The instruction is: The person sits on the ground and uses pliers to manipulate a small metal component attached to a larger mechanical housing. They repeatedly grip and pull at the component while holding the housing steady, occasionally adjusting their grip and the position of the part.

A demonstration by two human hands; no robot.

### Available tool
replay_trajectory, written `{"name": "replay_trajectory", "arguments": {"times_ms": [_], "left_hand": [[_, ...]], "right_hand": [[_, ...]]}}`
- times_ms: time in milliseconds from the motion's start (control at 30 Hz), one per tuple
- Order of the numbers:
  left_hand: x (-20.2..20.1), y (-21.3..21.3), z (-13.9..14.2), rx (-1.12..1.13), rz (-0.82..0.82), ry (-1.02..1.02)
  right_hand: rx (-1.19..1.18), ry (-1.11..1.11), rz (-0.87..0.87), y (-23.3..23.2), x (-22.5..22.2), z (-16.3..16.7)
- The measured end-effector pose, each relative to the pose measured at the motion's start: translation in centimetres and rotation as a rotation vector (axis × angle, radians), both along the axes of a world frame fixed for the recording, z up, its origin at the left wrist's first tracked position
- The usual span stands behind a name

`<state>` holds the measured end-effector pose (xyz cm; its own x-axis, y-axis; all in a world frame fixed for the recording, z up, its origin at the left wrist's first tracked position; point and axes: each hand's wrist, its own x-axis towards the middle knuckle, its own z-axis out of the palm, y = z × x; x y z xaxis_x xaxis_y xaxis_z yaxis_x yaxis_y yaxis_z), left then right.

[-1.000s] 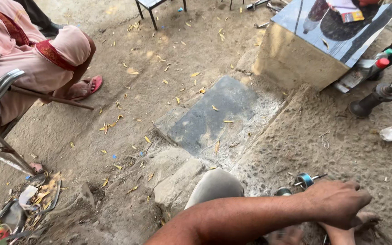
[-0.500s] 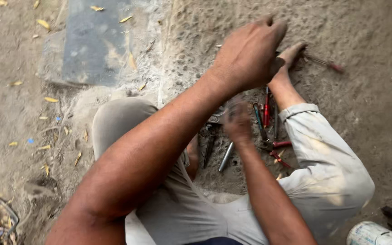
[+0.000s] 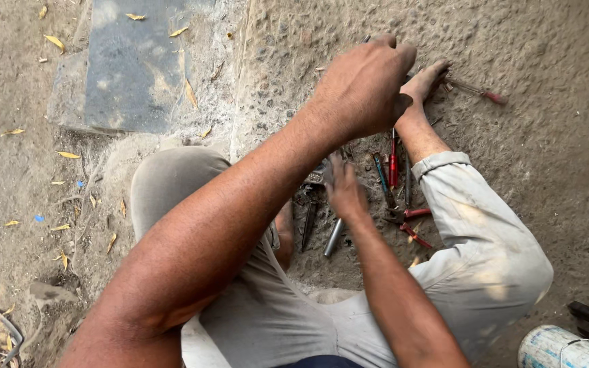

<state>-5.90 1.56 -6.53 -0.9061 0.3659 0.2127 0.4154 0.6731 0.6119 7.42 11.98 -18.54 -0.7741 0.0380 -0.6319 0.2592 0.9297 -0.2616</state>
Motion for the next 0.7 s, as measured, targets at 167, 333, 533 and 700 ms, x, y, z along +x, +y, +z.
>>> {"name": "replay_trajectory", "arguments": {"times_ms": [167,333,533,700], "left_hand": [[0.5,0.3,-0.4,0.024,-0.083,-0.055],[0.7,-1.2,-1.5,-0.182,-0.257,-0.36],[1.1,0.3,-0.9,0.05,-0.275,-0.477],[0.6,-0.5,0.4,0.423,-0.332,-0.657]], "right_hand": [[-0.282,0.602,-0.059,-0.5,-1.5,0.4],[-0.497,1.08,-0.07,2.0,-3.8,4.7],[-0.477,1.057,-0.19,2.6,-3.5,8.4],[-1.04,0.762,-0.34,5.2,-3.3,10.0]]}}
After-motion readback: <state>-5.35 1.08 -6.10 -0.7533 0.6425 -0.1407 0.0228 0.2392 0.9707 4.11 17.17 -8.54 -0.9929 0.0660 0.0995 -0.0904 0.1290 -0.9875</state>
